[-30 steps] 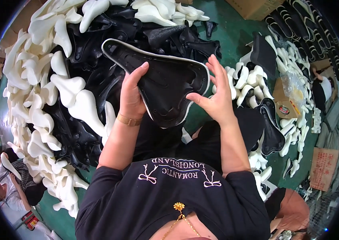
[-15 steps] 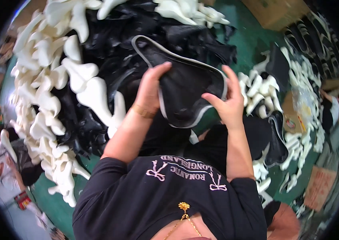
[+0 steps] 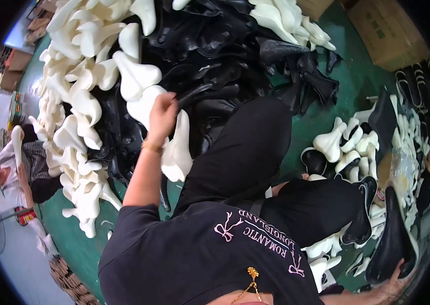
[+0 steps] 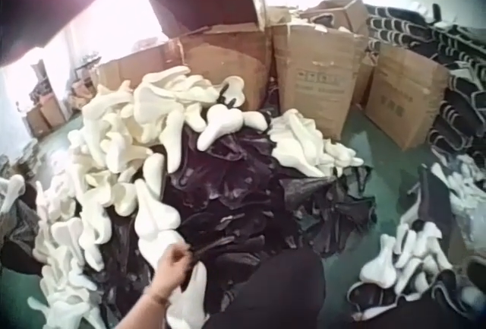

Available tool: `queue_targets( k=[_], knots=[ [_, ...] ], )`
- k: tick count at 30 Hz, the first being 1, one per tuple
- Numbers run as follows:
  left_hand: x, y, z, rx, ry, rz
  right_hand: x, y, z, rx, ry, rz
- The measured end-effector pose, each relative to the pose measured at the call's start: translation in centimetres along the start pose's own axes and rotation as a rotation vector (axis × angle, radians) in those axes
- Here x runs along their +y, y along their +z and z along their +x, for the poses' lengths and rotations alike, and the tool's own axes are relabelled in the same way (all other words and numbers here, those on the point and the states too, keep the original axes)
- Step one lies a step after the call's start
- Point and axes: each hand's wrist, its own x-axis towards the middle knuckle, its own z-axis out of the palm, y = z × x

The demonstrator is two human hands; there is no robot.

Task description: Assembling bicycle saddles by fitting foam pads into plastic bases.

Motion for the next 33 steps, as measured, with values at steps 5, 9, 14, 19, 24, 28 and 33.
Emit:
queue_targets(
  k=[5,9,14,19,24,28,33],
  knots=[
    [-2.1,-4.8,-5.7,-0.348,0.051,1.076,-1.8,-5.3,-1.9,-0.891,0.060,-0.306],
    [-6.3,-6.6,-7.1,-0.421,0.469,1.355,-1.3,0.9,-6.7,-1.186,0.119,-0.290],
    [-7.8,-7.8,-4.4,-0.713,0.596,1.469,-1.9,10.0,-4.5,-1.076,0.110,0.287],
    [-4.0,-6.9,-0.8,-0.694,0.663,1.310,-18.2,18.2,0.4,-0.891,-0.073,0.913],
    [2.6,-8.4,2.0,-0.377,0.708,1.314,-40.6,23.8,-1.4,-1.225,-0.421,1.313],
    [4.8,-8.6,3.0,-0.316,0.708,1.385,-56.1,24.4,-6.0,-1.850,-0.171,1.360],
    [4.9,-7.4,4.3,-0.340,0.704,1.442,-67.5,24.7,-13.7,-2.187,0.239,1.417]
  ],
)
